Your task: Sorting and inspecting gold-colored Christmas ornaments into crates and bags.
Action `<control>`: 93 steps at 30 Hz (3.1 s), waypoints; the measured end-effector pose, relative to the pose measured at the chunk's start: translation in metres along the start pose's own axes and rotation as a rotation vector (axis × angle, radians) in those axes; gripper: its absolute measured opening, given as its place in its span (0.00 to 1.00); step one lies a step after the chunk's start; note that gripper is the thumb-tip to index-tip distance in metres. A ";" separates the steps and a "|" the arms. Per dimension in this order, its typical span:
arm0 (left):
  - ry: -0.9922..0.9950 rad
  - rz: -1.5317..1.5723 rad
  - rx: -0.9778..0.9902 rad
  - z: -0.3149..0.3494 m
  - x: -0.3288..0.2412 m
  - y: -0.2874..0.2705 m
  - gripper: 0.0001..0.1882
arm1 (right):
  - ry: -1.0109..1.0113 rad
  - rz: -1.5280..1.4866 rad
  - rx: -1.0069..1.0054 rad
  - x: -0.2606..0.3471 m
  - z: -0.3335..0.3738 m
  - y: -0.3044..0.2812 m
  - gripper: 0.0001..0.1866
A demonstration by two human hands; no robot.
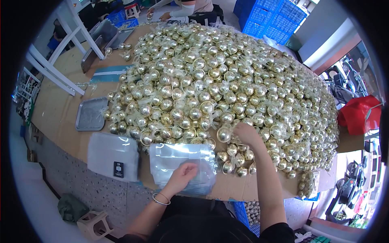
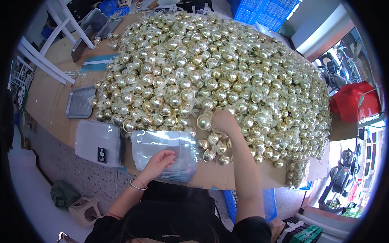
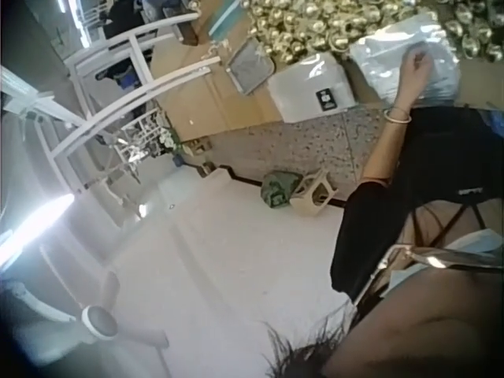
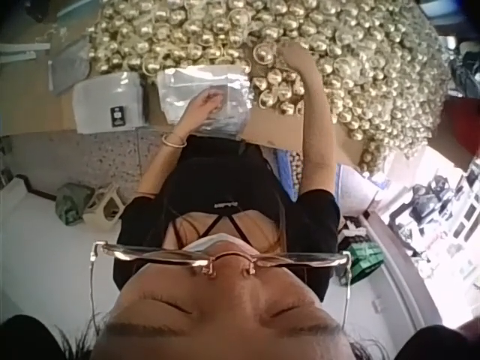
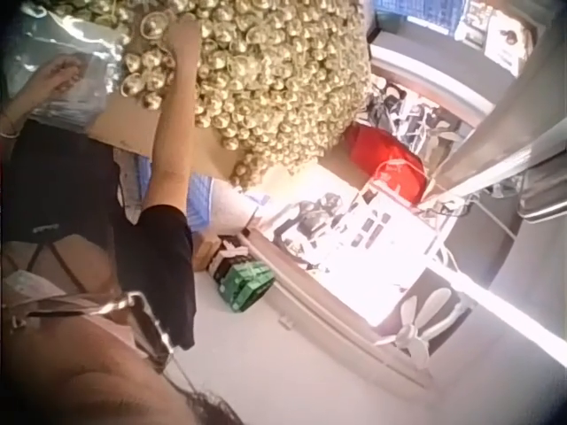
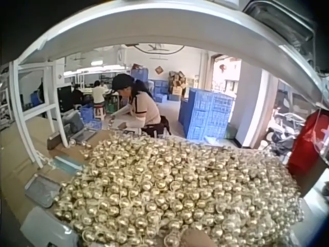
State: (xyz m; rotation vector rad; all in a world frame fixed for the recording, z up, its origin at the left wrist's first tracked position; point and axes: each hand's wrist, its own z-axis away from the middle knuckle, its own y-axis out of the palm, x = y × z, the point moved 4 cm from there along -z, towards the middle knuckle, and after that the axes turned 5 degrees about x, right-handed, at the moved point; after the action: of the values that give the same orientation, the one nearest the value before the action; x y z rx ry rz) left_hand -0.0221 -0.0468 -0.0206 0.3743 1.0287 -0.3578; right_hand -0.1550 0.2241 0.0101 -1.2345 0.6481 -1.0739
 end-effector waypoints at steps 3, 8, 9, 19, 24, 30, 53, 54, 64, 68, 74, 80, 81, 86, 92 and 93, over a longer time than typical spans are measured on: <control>0.001 -0.021 -0.047 -0.002 0.012 -0.005 0.14 | 0.337 -0.766 -0.097 0.018 0.077 -0.054 0.11; 0.307 -0.737 -0.320 -0.032 -0.048 0.003 0.13 | 0.681 -1.473 -0.305 0.023 0.236 -0.048 0.09; 0.433 -0.852 -0.398 -0.043 -0.055 0.004 0.13 | 0.774 -1.490 -0.348 0.022 0.269 -0.041 0.09; 0.295 -1.163 -0.438 -0.088 -0.049 0.016 0.09 | 1.343 -0.521 -0.241 -0.045 0.513 0.175 0.14; 0.253 -1.246 -0.472 -0.062 -0.045 0.014 0.11 | 1.106 -0.633 -0.435 -0.028 0.385 0.099 0.13; 0.412 -1.249 -0.394 -0.036 -0.024 0.020 0.25 | 0.389 -0.773 -0.438 0.049 0.114 0.033 0.18; 0.470 -1.025 -0.520 -0.062 -0.036 -0.061 0.17 | 0.438 -0.542 -0.198 0.111 -0.045 0.089 0.37; 0.411 -1.072 -0.483 -0.073 -0.034 -0.060 0.14 | 0.484 -0.769 -0.235 0.111 -0.046 0.088 0.37; 0.384 -0.333 -0.528 -0.082 -0.025 -0.076 0.07 | 0.625 -1.701 -0.198 0.055 -0.030 0.087 0.20; 0.348 -0.236 -0.603 -0.067 -0.029 -0.082 0.08 | 0.565 -2.152 -0.165 0.066 -0.015 0.060 0.19; 0.486 -0.160 -0.481 -0.065 -0.071 -0.062 0.12 | 0.145 -2.587 -0.191 0.067 0.012 0.039 0.17; 0.626 -0.701 -0.204 -0.042 -0.100 0.004 0.21 | 0.318 -1.613 -0.114 0.098 0.043 -0.009 0.16; 0.622 -0.701 -0.159 -0.038 -0.096 0.019 0.24 | 0.360 -1.541 -0.035 0.096 0.055 -0.002 0.18; 0.482 -0.541 0.044 -0.023 -0.076 0.072 0.30 | 0.513 -1.631 -0.108 0.089 0.138 0.004 0.15; 0.351 -0.322 0.378 -0.023 -0.044 0.141 0.31 | 0.540 -1.330 -0.188 0.100 0.211 0.022 0.08; 0.309 -0.297 0.434 -0.020 -0.051 0.150 0.27 | 0.632 -1.415 -0.247 0.091 0.228 0.029 0.08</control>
State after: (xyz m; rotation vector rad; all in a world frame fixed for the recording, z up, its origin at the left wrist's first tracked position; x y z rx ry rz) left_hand 0.0076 0.1001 0.0347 0.6836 1.3133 -0.8152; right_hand 0.0881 0.2372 0.0539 -1.5616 0.2808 -2.6878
